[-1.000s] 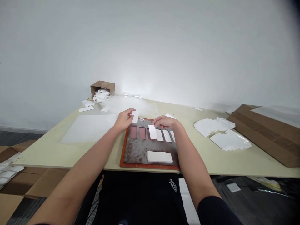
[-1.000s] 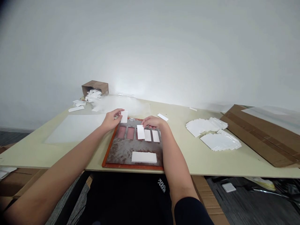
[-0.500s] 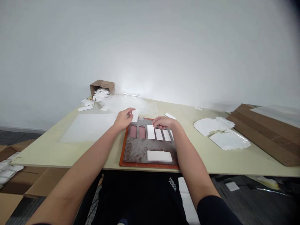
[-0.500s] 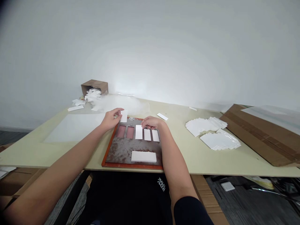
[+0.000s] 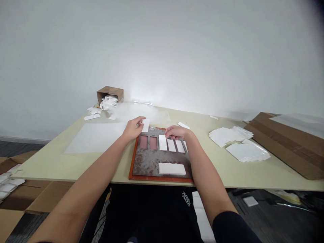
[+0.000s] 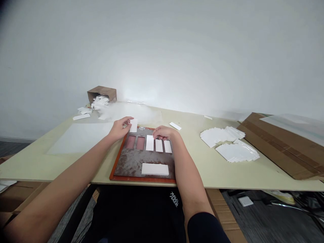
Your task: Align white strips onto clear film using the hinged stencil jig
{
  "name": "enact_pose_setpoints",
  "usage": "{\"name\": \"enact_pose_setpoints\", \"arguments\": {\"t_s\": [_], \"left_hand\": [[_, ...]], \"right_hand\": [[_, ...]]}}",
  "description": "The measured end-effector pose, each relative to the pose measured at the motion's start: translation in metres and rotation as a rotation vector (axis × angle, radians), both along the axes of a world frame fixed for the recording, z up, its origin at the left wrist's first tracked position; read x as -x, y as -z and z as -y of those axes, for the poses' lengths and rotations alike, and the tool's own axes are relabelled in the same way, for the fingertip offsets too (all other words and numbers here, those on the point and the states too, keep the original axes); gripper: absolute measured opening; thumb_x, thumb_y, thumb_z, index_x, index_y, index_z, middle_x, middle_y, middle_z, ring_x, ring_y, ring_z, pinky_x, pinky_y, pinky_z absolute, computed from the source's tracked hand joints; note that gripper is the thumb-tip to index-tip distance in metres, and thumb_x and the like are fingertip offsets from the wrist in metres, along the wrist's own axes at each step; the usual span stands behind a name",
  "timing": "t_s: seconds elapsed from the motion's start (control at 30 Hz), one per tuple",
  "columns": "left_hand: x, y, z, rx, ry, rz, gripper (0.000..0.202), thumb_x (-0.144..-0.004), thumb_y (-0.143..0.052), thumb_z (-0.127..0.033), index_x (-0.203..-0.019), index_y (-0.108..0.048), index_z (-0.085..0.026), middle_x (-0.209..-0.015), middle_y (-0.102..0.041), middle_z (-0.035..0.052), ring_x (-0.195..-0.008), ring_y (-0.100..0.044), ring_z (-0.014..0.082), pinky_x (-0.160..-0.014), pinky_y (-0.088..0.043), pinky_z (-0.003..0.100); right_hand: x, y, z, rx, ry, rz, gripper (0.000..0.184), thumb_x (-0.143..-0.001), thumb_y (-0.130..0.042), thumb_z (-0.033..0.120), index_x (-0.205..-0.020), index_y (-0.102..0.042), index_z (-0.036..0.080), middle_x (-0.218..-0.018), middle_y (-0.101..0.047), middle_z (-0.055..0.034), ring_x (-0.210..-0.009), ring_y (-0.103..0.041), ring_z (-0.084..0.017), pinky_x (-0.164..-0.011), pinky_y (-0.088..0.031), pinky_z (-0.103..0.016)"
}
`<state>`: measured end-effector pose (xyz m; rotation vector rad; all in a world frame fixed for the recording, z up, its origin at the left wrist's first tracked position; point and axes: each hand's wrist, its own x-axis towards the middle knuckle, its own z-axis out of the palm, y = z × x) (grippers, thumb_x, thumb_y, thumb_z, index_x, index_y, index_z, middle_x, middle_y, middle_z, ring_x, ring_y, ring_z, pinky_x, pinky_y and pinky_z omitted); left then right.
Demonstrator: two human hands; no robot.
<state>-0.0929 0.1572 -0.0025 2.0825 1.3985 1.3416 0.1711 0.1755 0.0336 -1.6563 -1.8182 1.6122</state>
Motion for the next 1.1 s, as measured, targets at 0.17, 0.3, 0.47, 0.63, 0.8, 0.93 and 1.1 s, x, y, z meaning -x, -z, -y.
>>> {"name": "enact_pose_setpoints", "arguments": {"t_s": [0.17,0.3,0.47,0.63,0.8,0.93,1.1], "left_hand": [[-0.0002,-0.0014,0.0013,0.002,0.001,-0.001,0.038,-0.081,-0.051,-0.026,-0.115,-0.068,-0.02,-0.09,-0.068,0.0038,-0.085,-0.064,0.0181,-0.085,-0.052,0.03],[-0.0004,-0.0021,0.0021,0.001,-0.001,-0.003,0.038,-0.081,-0.051,-0.026,-0.114,-0.068,-0.02,-0.089,-0.068,0.0035,-0.085,-0.065,0.018,-0.085,-0.052,0.03],[-0.0003,-0.0017,0.002,-0.001,-0.002,-0.007,0.038,-0.082,-0.051,-0.027,-0.115,-0.068,-0.02,-0.089,-0.068,0.0036,-0.085,-0.065,0.0182,-0.084,-0.052,0.03],[-0.0004,-0.0014,0.0014,-0.003,-0.001,-0.009,0.038,-0.081,-0.051,-0.027,-0.115,-0.068,-0.02,-0.09,-0.068,0.0039,-0.085,-0.065,0.0183,-0.084,-0.052,0.031],[-0.0003,-0.0012,0.0014,-0.002,-0.001,-0.009,0.038,-0.082,-0.051,-0.026,-0.115,-0.068,-0.019,-0.09,-0.068,0.004,-0.085,-0.065,0.0183,-0.085,-0.052,0.031],[-0.0002,-0.001,0.0014,-0.004,0.001,-0.009,0.039,-0.082,-0.051,-0.027,-0.116,-0.068,-0.019,-0.09,-0.068,0.004,-0.085,-0.065,0.0182,-0.086,-0.052,0.031],[0.0,-0.0004,0.001,-0.001,0.004,-0.007,0.039,-0.082,-0.051,-0.026,-0.116,-0.068,-0.019,-0.09,-0.068,0.0039,-0.085,-0.065,0.0181,-0.086,-0.052,0.031]], "right_hand": [[-0.0013,0.0013,-0.0017,0.004,-0.011,-0.002,0.022,-0.056,-0.078,0.015,-0.069,-0.06,0.017,-0.045,-0.045,0.0079,-0.041,-0.033,-0.003,-0.034,-0.015,-0.016],[-0.0003,-0.0016,0.0007,-0.001,-0.015,0.012,0.023,-0.057,-0.08,0.016,-0.068,-0.06,0.017,-0.045,-0.045,0.0081,-0.04,-0.033,-0.003,-0.034,-0.016,-0.017],[0.0,-0.0051,0.0046,-0.017,-0.036,0.023,0.023,-0.057,-0.082,0.019,-0.069,-0.062,0.017,-0.047,-0.047,0.0074,-0.041,-0.034,-0.003,-0.035,-0.016,-0.016],[-0.0009,-0.0055,0.0053,-0.046,-0.049,0.024,0.029,-0.056,-0.086,0.028,-0.07,-0.062,0.017,-0.05,-0.047,0.0082,-0.044,-0.031,-0.002,-0.037,-0.015,-0.016],[-0.0004,-0.0045,0.0048,-0.07,-0.051,0.049,0.034,-0.051,-0.088,0.032,-0.07,-0.063,0.017,-0.048,-0.041,0.0103,-0.044,-0.026,-0.002,-0.038,-0.013,-0.018],[-0.0001,-0.0034,0.0044,-0.098,-0.053,0.081,0.035,-0.05,-0.089,0.034,-0.069,-0.066,0.017,-0.046,-0.036,0.0106,-0.044,-0.024,-0.003,-0.039,-0.012,-0.02],[0.0,0.0012,0.0012,-0.132,-0.052,0.12,0.035,-0.048,-0.089,0.038,-0.068,-0.069,0.018,-0.045,-0.035,0.01,-0.045,-0.024,-0.004,-0.039,-0.012,-0.021]]}}
